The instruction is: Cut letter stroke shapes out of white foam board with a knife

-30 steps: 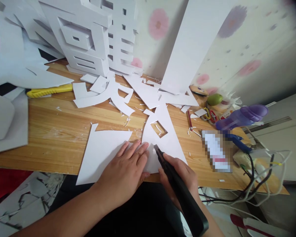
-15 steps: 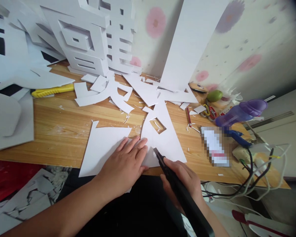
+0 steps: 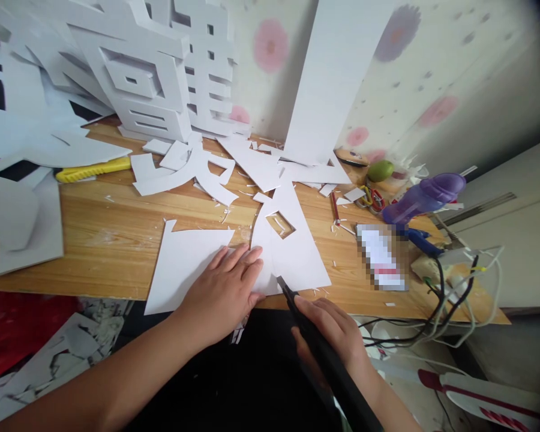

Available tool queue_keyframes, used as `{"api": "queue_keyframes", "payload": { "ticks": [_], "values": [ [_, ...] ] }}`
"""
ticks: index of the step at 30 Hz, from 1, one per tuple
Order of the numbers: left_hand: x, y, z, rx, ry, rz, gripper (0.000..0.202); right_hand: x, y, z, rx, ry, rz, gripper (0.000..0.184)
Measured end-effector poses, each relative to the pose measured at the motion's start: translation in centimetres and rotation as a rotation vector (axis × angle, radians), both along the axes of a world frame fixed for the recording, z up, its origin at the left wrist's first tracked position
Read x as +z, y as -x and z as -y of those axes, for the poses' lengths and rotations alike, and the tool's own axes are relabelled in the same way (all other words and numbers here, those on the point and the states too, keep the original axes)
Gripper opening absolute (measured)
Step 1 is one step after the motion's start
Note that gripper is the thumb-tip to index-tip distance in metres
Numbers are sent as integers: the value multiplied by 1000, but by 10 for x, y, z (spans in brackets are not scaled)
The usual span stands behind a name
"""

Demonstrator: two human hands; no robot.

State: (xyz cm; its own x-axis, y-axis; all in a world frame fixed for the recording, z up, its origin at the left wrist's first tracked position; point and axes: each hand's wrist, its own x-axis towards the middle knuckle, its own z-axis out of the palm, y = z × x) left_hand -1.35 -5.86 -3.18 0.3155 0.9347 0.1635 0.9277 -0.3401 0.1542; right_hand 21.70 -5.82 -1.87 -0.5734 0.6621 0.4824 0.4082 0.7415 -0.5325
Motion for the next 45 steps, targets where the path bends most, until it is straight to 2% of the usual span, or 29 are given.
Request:
{"api": "queue_keyframes", "payload": {
  "ticks": [3,8,16,21,26,29,32,38,45],
  "values": [
    [0,0,-1,-2,-7,16,40,2,-3,3,7,-32,14,46],
    [0,2,-1,-19,-22,57,39,8,-10,12,0,15,105,44],
    [3,3,1,-35,-41,73,37,-3,-6,21,-79,-81,36,36],
    [-2,4,2,-36,-100,89,37,1,-2,32,-190,-5,-5,29],
    [-8,5,2,14,-149,96,49,5,-12,44,-428,80,-103,29],
    [-8,4,1,34,-164,99,54,7,-22,35,-435,159,-148,44],
    [-6,4,-1,31,-174,100,47,8,-29,13,-443,157,-130,56],
    [0,10,-1,24,-180,100,40,0,-24,-34,-496,97,-106,41],
    [12,14,20,9,-240,74,45,-15,-14,-36,-518,105,-172,42]
  ]
}}
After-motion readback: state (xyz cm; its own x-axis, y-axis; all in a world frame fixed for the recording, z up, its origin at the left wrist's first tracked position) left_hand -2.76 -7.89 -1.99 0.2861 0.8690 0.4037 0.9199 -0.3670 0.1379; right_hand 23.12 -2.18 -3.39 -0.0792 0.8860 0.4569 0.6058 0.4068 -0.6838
